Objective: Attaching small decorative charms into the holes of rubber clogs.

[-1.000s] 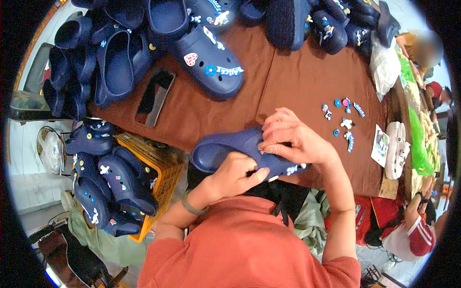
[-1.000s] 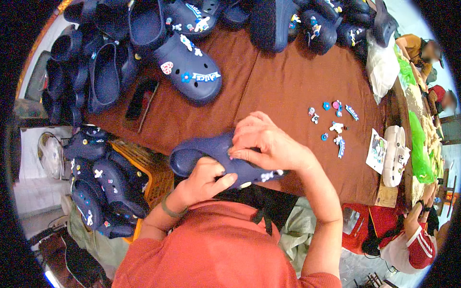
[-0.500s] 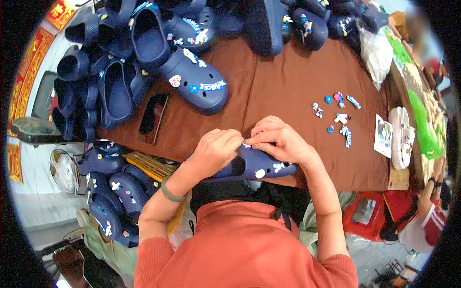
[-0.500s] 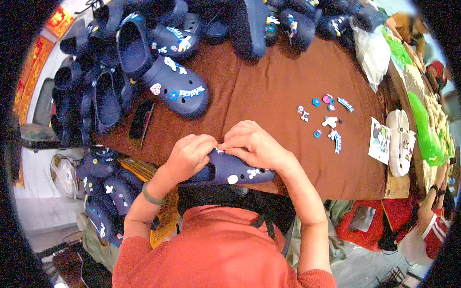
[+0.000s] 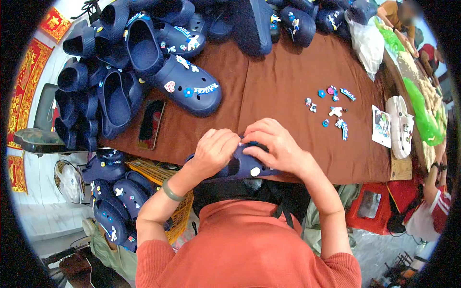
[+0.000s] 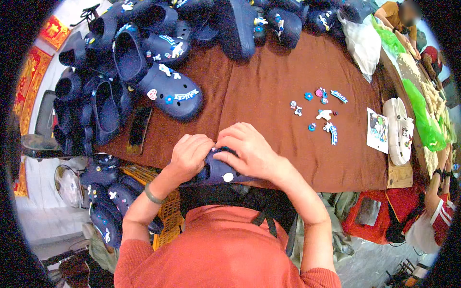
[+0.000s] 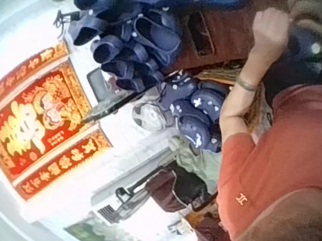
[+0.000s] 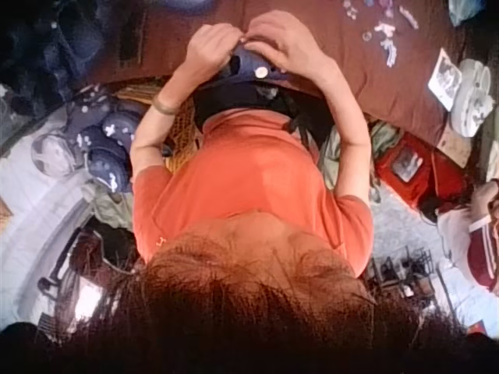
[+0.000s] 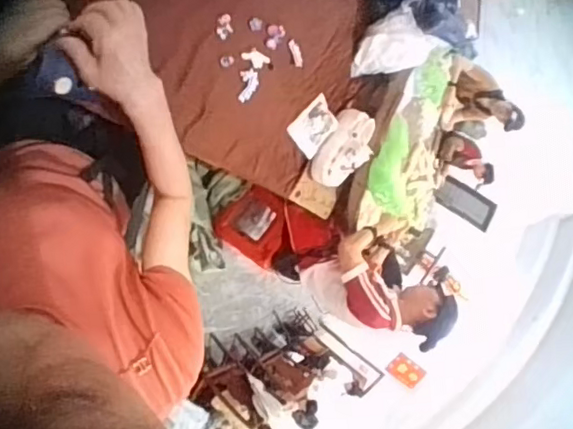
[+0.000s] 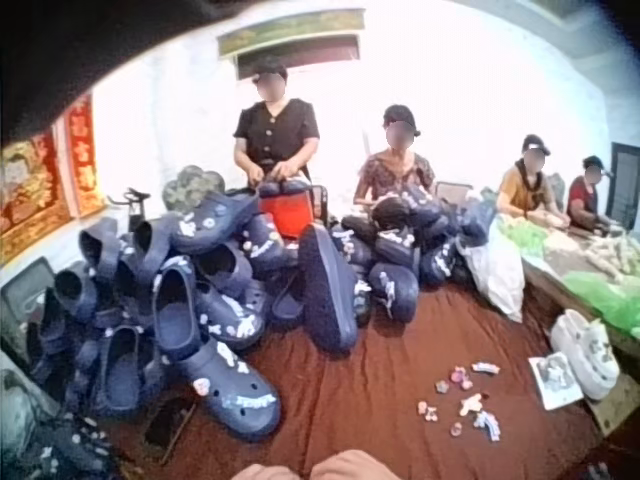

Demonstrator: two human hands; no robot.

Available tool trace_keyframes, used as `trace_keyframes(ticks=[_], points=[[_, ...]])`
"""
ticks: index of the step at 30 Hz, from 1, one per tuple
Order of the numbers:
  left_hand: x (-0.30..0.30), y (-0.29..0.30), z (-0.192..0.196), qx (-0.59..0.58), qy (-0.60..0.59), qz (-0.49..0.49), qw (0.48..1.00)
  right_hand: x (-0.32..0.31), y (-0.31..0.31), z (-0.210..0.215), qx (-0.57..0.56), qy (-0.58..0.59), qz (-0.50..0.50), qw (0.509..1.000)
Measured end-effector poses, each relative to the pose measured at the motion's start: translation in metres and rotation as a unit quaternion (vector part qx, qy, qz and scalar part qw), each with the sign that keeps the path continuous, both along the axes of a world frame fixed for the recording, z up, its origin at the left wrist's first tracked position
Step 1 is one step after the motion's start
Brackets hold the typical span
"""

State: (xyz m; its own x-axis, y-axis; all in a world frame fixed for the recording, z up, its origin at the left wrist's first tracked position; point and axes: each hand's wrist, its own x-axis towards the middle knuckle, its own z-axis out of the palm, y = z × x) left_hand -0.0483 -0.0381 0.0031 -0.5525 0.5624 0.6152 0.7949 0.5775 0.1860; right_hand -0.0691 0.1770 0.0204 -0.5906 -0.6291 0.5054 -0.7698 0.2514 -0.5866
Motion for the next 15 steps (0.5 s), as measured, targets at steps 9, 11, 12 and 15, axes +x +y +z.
trace_keyframes(ticks=[9, 11, 12, 15], points=[[-0.019, -0.005, 0.002, -0.017, -0.009, -0.016, 1.0, 0.045, -0.037, -0.029, 0.08, 0.158, -0.18, 0.968], [-0.017, -0.011, 0.004, -0.024, -0.003, -0.019, 1.0, 0.029, -0.028, -0.037, 0.067, 0.246, -0.132, 0.958], [-0.017, -0.012, 0.004, -0.029, -0.026, -0.035, 0.999, 0.02, -0.02, -0.036, 0.072, 0.25, -0.108, 0.96], [-0.017, -0.012, 0.003, -0.01, -0.073, -0.056, 0.996, 0.006, -0.013, -0.042, 0.056, 0.247, -0.075, 0.964]])
